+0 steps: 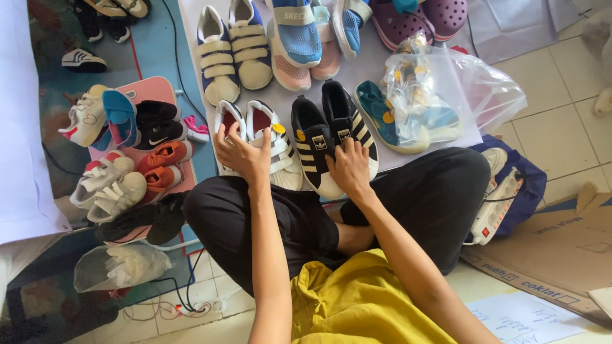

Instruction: The person sits on the floor and organizes a collection of children's shoes. They pick up and place down various shoes, including sneakers and sandals, and handle small plastic bags containing shoe accessories.

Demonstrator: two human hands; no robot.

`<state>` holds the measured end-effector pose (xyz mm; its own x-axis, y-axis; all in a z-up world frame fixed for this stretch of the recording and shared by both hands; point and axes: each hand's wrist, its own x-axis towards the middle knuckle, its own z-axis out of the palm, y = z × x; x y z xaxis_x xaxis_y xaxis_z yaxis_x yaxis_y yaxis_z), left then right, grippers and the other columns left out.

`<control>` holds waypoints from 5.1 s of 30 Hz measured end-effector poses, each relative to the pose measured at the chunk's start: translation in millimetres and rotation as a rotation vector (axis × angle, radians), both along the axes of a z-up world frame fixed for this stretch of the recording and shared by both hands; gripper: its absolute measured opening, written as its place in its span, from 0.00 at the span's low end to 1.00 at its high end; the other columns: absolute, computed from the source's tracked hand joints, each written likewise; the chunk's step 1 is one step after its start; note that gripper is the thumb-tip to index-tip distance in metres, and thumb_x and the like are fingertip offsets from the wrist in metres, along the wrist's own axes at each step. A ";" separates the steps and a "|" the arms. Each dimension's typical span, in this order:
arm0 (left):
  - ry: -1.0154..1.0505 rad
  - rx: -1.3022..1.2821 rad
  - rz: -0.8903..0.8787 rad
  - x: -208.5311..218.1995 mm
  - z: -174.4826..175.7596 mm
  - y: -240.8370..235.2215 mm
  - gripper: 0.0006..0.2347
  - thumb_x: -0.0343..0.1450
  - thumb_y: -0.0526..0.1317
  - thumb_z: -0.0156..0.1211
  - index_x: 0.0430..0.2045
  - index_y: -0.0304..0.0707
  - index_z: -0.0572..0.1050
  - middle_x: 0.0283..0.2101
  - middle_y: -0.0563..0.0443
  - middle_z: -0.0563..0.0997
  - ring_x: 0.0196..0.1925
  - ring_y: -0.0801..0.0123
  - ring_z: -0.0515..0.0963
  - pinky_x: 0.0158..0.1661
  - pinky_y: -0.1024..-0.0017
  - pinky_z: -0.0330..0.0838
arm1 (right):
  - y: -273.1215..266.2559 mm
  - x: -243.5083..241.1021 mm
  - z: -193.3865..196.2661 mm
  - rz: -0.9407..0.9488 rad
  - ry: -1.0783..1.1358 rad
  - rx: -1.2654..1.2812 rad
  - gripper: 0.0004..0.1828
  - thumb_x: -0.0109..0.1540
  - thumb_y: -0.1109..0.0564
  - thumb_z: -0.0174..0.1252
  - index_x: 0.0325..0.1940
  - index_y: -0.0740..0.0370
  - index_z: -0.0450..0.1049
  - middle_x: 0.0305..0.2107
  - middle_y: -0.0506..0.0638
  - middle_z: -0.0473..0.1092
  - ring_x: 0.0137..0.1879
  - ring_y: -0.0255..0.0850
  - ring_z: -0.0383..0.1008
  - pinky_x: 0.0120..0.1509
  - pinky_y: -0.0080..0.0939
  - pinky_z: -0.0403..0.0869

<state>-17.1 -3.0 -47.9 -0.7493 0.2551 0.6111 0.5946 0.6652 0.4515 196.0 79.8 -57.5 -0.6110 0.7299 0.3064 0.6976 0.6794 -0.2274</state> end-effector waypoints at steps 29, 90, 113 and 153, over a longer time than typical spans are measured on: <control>0.026 -0.271 -0.914 134.9 -29.0 -16.4 0.37 0.61 0.64 0.62 0.62 0.50 0.62 0.71 0.46 0.61 0.75 0.55 0.57 0.70 0.40 0.32 | 29.9 25.4 -8.0 0.248 0.179 -0.035 0.13 0.56 0.45 0.60 0.30 0.51 0.65 0.36 0.49 0.60 0.40 0.51 0.66 0.42 0.47 0.63; -0.015 -0.300 -0.803 147.7 -65.3 -5.5 0.25 0.65 0.44 0.68 0.56 0.50 0.67 0.68 0.48 0.61 0.70 0.53 0.62 0.64 0.43 0.57 | 209.2 178.7 -75.0 -0.245 1.336 -0.621 0.22 0.66 0.53 0.62 0.61 0.67 0.71 0.56 0.64 0.69 0.65 0.54 0.67 0.71 0.51 0.66; 0.029 -0.213 -0.775 104.8 -8.7 64.2 0.19 0.75 0.39 0.45 0.63 0.52 0.65 0.66 0.55 0.64 0.72 0.62 0.59 0.70 0.48 0.40 | 186.1 161.3 -58.4 0.005 1.668 -0.934 0.19 0.67 0.52 0.54 0.60 0.63 0.70 0.55 0.57 0.69 0.64 0.48 0.67 0.73 0.47 0.65; -0.669 -0.533 -1.269 -16.7 50.6 149.5 0.06 0.64 0.34 0.68 0.33 0.40 0.82 0.34 0.51 0.82 0.34 0.70 0.79 0.40 0.71 0.75 | 179.0 157.8 -50.4 0.029 1.563 -1.014 0.16 0.68 0.53 0.48 0.56 0.64 0.70 0.49 0.50 0.70 0.55 0.39 0.67 0.65 0.39 0.65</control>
<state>-33.8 146.4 2.7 0.0332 0.9937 -0.1073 0.6694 0.0576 0.7407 353.8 258.8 -107.9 -0.2542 0.9663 0.0407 -0.5247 -0.1024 -0.8451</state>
